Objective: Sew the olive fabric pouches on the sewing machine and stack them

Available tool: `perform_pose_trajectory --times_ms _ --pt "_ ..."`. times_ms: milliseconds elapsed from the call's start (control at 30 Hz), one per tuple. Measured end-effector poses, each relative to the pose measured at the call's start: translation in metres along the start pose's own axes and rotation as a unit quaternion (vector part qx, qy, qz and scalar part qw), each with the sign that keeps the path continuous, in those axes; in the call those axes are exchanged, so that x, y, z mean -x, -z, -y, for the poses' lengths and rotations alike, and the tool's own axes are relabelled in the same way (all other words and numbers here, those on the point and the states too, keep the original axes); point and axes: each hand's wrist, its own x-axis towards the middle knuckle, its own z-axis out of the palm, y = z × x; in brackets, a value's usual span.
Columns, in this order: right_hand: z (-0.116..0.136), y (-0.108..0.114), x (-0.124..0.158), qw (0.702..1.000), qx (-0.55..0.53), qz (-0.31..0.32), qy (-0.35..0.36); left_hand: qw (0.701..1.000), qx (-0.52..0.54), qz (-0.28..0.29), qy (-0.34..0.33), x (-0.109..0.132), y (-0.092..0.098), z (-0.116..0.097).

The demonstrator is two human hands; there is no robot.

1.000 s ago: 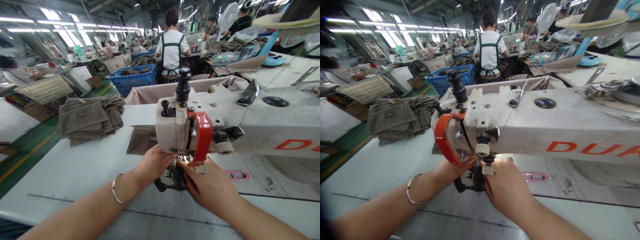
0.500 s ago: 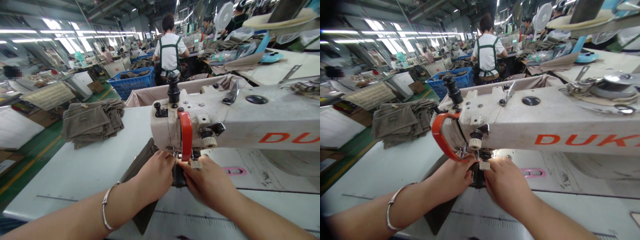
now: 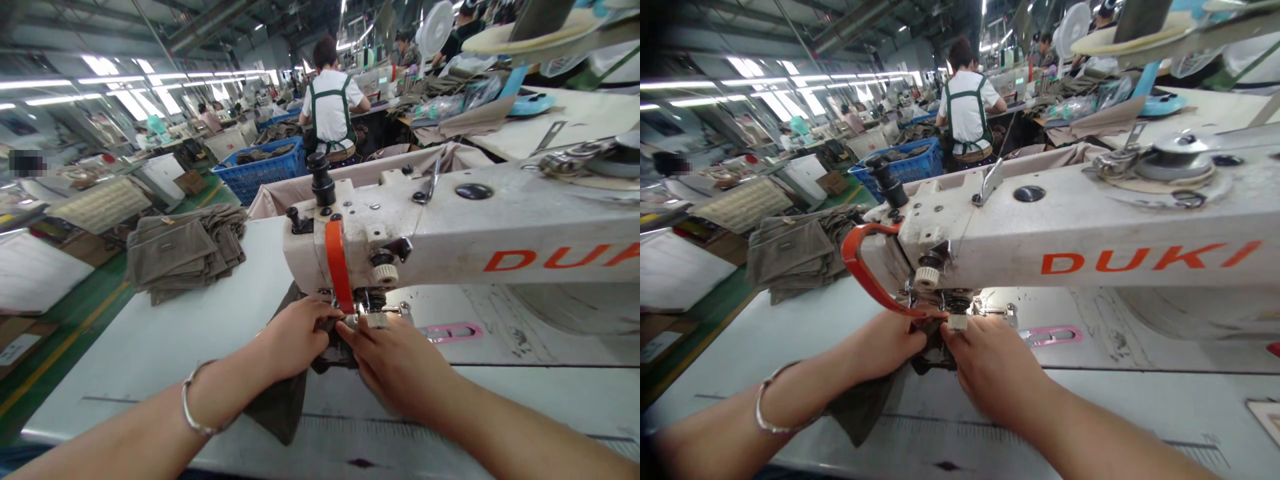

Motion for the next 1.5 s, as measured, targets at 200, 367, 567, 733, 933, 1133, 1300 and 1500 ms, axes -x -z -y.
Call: perform_pose_trajectory --times_ms 200,367,567,733,933,1133,1300,1500 --pt "0.002 0.004 0.002 0.999 0.003 0.018 -0.039 0.999 0.031 0.01 -0.026 -0.009 0.008 -0.002" --pt "-0.003 0.007 0.006 0.999 -0.006 0.021 -0.043 0.996 -0.081 -0.001 -0.045 -0.005 -0.001 -0.017" --pt "-0.003 0.008 0.007 0.998 -0.011 0.035 -0.051 0.987 -0.148 -0.016 -0.061 -0.002 -0.008 -0.023" --pt "-0.003 0.005 0.008 0.997 -0.023 0.056 -0.057 0.986 -0.156 -0.014 -0.049 0.001 -0.021 -0.022" --pt "-0.003 0.003 0.008 0.997 -0.021 0.05 -0.055 0.994 -0.106 -0.017 -0.024 0.005 -0.017 -0.025" --pt "-0.003 0.003 0.007 0.997 -0.008 0.048 -0.058 0.973 -0.1 -0.174 0.11 0.043 -0.004 0.023" --pt "-0.006 -0.001 0.007 0.999 -0.015 0.02 -0.028 0.949 0.128 -0.152 0.244 0.062 -0.01 0.055" --pt "-0.004 0.001 0.009 1.0 -0.011 -0.007 -0.011 0.82 0.498 -0.17 0.225 0.053 -0.012 0.032"
